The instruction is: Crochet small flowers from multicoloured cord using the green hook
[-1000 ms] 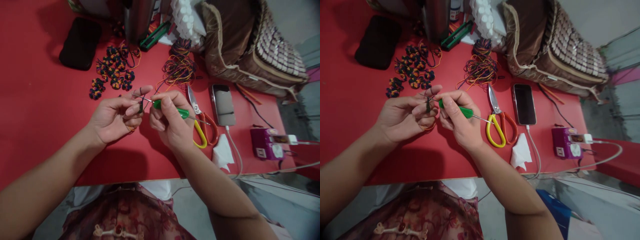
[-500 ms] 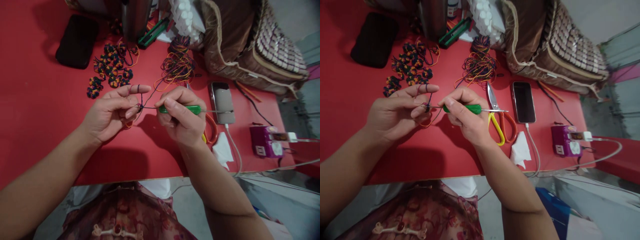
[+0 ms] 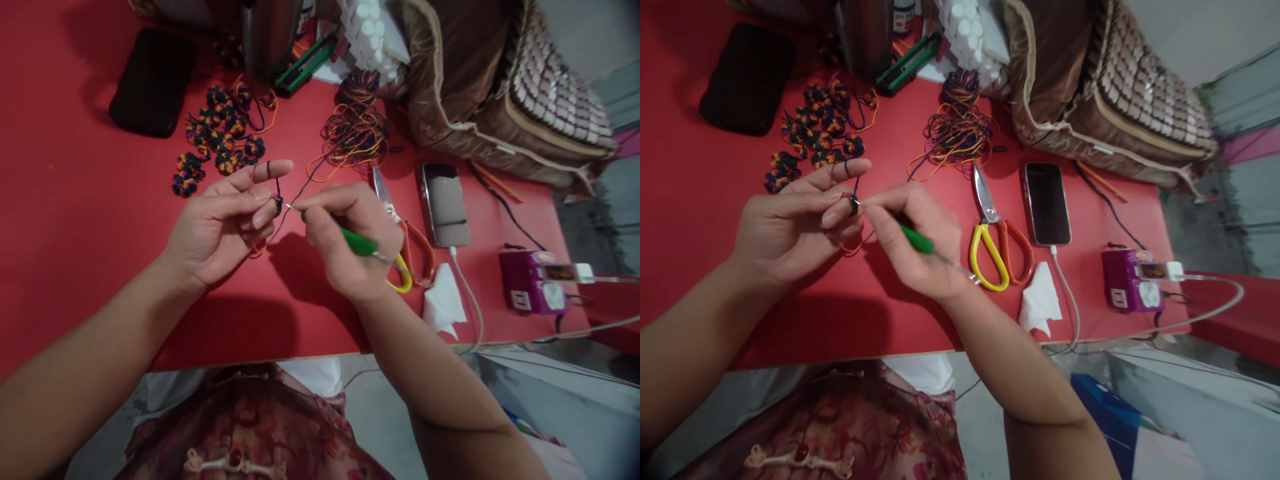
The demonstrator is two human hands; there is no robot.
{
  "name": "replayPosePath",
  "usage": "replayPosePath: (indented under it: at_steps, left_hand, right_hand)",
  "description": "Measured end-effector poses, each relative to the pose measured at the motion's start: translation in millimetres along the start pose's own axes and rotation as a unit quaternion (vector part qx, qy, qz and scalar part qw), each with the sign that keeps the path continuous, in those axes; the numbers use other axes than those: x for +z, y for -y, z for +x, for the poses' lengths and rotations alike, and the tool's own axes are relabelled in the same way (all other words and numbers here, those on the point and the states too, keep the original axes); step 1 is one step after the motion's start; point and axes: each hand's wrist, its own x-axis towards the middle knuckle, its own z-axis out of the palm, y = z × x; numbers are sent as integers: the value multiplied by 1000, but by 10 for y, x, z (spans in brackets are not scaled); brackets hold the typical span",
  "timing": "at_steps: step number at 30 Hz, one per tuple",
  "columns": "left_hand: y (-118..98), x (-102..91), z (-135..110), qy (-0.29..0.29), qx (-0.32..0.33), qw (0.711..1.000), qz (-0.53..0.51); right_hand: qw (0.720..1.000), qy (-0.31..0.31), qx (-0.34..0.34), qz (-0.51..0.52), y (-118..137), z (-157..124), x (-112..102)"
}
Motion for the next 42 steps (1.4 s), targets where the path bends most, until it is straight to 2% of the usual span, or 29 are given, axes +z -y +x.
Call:
replayPosePath:
  at_steps: [2, 4, 8, 11, 13, 15, 18, 21, 24, 27, 32, 38, 42]
  left_hand:
    - [9, 22, 4, -13, -27, 999, -23]
    - [31, 45, 9, -23, -35, 998, -49]
    - [105, 71, 12, -30, -4, 997, -66]
    - [150, 56, 10, -20, 46, 997, -52]
    - [166, 32, 13, -10, 80, 996, -29]
    - [176, 5, 21, -7, 106, 994, 2]
    - [181, -31, 42, 4, 131, 991, 33]
    - [156, -57, 65, 13, 141, 989, 43]
    - [94, -82, 87, 7, 116, 992, 54]
    - [24, -114, 100, 4, 68, 996, 52]
    - [-42, -138, 97, 11, -9, 1000, 16]
    - [-40, -92, 81, 20, -43, 998, -30]
    - [16, -75, 66, 21, -65, 997, -46]
  right_hand:
    - [993, 59, -51, -90, -5, -14, 40]
    - [975, 90, -91, -179, -13, -34, 87]
    - [931, 17, -158, -329, -62, -89, 173]
    - [893, -33, -229, -386, -92, -105, 214]
    - [881, -42, -231, -411, -81, -106, 233]
    - [886, -36, -194, -419, -45, -110, 248]
    - [919, -31, -133, -369, 22, -120, 255]
    - [957, -48, -107, -265, 67, -115, 230]
    - [984, -65, -63, -156, 65, -83, 177]
    - [997, -65, 0, -43, 10, -30, 113]
    - [984, -23, 91, 149, -114, 75, 24]
    - [958, 16, 154, 242, -94, 156, -9]
    - [941, 49, 159, 295, -60, 163, 40]
